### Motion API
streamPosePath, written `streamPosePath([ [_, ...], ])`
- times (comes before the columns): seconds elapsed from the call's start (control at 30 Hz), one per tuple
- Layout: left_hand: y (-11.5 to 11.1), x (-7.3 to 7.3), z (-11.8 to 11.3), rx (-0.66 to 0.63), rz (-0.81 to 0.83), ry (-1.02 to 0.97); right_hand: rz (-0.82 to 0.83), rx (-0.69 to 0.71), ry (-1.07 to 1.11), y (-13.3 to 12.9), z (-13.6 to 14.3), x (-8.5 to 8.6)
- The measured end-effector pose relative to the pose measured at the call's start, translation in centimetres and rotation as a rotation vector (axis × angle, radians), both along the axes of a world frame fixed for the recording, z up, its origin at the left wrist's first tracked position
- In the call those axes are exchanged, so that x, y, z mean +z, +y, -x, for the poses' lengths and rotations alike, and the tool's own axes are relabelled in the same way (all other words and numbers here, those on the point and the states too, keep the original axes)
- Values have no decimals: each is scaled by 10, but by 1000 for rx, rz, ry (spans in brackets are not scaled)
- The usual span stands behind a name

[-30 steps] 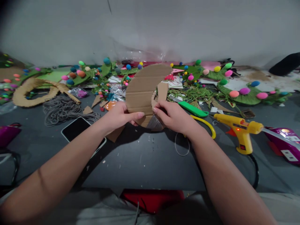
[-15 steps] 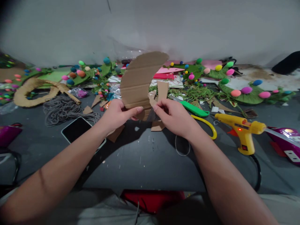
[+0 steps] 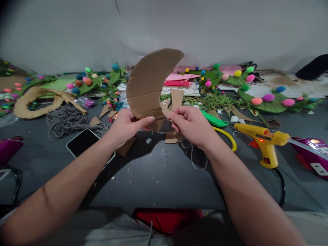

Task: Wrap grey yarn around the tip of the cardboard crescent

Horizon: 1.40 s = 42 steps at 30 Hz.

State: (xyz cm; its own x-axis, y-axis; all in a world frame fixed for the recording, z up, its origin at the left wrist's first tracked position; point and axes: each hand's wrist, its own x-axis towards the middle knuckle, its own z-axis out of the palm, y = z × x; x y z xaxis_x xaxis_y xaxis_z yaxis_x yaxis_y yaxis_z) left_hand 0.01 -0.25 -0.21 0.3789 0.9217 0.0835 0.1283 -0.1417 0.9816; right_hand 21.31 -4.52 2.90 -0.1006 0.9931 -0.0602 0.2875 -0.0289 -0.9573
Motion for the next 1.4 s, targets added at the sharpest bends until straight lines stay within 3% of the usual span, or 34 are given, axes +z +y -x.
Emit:
streamPosePath([
  [0.33, -2, 0, -3, 74, -57, 33, -62, 77, -47, -5, 6, 3],
  [0.57, -5, -1, -7, 196, -47, -156, -114, 5, 27, -12, 27, -10],
  [0.77, -1, 0, -9, 199, 126, -377, -49, 13, 195, -13, 37, -17],
  [0.9, 2, 1, -7, 185, 147, -449, -25, 34, 199, -14, 40, -17],
  [1.4, 9, 5, 1, 185, 184, -448, 152, 137, 374, -6, 29, -22],
])
